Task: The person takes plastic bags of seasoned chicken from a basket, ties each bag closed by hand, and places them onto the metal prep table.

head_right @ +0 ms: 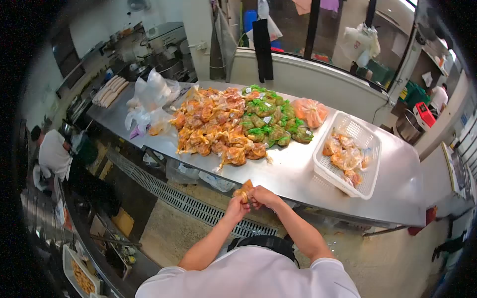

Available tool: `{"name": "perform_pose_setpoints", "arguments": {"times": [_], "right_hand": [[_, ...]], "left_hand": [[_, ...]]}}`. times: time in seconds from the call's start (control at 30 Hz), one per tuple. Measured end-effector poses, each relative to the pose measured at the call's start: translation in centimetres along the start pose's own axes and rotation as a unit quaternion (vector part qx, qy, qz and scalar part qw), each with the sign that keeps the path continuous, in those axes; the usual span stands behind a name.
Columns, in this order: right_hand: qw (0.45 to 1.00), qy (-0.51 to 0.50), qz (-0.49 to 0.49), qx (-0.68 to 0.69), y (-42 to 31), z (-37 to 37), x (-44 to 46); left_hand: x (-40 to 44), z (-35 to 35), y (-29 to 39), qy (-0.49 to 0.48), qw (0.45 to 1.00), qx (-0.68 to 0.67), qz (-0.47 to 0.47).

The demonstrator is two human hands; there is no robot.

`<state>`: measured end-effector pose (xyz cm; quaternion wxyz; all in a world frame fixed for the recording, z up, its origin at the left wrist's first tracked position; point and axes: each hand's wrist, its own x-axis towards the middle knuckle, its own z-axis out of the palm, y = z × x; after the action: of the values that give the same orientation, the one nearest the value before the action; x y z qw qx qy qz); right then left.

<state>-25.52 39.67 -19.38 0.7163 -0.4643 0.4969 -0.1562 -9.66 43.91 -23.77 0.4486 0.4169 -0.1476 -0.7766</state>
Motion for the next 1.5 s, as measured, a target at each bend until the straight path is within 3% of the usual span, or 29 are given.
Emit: {"name": "perform_pose_setpoints", "arguments": {"times": [0.03,0.07,0.1,0.13,0.2,0.33,0.5,0.6,0.63,0.8,0.87,0.93,0.97,1.0,1.07,1.1,1.13,1.17,1.2,1.23,1.33,1.37,1.4,1.47,1.5], "right_hand": [[0.994,0.026,-0.026,-0.102,0.5,0.1,0.0],[0.961,0.079,-0.120,-0.238,1.3,0.5,-0.3],[0.897,0.131,-0.209,-0.367,1.6,1.4,-1.1],[0.804,0.181,-0.288,-0.487,1.5,2.0,-1.4],[0.817,0.176,-0.250,-0.490,0.9,2.5,-1.1],[0.820,0.179,-0.264,-0.475,0.9,1.7,-0.1],[0.818,0.196,-0.276,-0.466,2.1,2.5,-0.9],[0.818,0.334,-0.327,-0.336,1.3,5.1,-4.4],[0.817,0.337,-0.334,-0.327,1.7,5.2,-3.9],[0.836,0.324,-0.335,-0.290,0.6,4.7,-4.0],[0.821,0.314,-0.337,-0.338,2.2,4.1,-2.1],[0.818,0.293,-0.326,-0.372,1.2,3.2,-2.4],[0.829,0.274,-0.280,-0.398,0.6,2.8,-2.6],[0.834,0.265,-0.286,-0.391,-0.5,2.7,-3.6],[0.842,0.250,-0.295,-0.377,-2.7,2.2,-5.8],[0.840,0.227,-0.308,-0.385,-1.8,1.2,-4.4],[0.846,0.236,-0.332,-0.343,-2.1,0.5,-4.0],[0.850,0.244,-0.355,-0.303,-2.5,-0.4,-3.5],[0.852,0.252,-0.378,-0.262,-3.0,-1.3,-3.3],[0.846,0.257,-0.401,-0.239,-3.7,-2.0,-4.0],[0.836,0.289,-0.433,-0.174,-5.2,-4.8,-7.5],[0.842,0.303,-0.418,-0.154,-5.7,-5.6,-9.3],[0.849,0.315,-0.403,-0.133,-5.8,-6.6,-10.8],[0.855,0.323,-0.380,-0.141,-4.7,-9.4,-13.4],[0.856,0.336,-0.369,-0.136,-3.7,-10.7,-14.7]], "left_hand": [[0.0,-0.1,0.4,0.017,0.996,0.084,0.031],[0.0,-0.2,1.0,0.031,0.984,0.166,0.064],[0.1,-0.3,1.5,0.044,0.963,0.247,0.097],[0.7,-0.6,1.8,0.025,0.985,0.161,0.063],[2.3,-0.9,2.0,-0.013,1.000,-0.018,-0.006],[3.7,-2.0,2.8,-0.118,0.990,-0.067,-0.022],[4.0,-3.2,1.5,-0.082,0.996,0.025,0.024],[3.0,-2.0,1.8,-0.003,0.993,0.105,0.053],[2.5,-1.3,1.9,0.032,0.989,0.134,0.058],[0.3,0.9,0.9,0.006,0.994,0.102,0.042],[-0.2,0.7,1.0,0.021,0.988,0.149,0.042],[0.2,0.0,1.3,0.026,0.968,0.245,0.056],[0.0,0.1,1.2,0.029,0.935,0.320,0.148],[-0.4,0.4,1.3,0.056,0.882,0.388,0.262],[-0.8,0.8,1.5,0.097,0.722,0.495,0.474],[-0.5,1.1,1.4,0.016,0.773,0.457,0.439],[-1.0,2.2,1.3,-0.054,0.881,0.350,0.315],[-1.9,3.2,0.8,-0.116,0.951,0.227,0.175],[-2.2,4.3,0.6,-0.171,0.980,0.094,0.027],[-1.7,4.5,1.4,-0.211,0.971,0.111,-0.021],[0.5,6.4,6.7,-0.215,0.951,0.209,0.076],[0.8,7.9,9.1,-0.142,0.956,0.213,0.141],[2.1,8.9,12.0,-0.153,0.930,0.270,0.199],[6.3,8.6,17.3,-0.087,0.921,0.235,0.297],[6.3,11.0,19.1,-0.050,0.892,0.292,0.342]]}}
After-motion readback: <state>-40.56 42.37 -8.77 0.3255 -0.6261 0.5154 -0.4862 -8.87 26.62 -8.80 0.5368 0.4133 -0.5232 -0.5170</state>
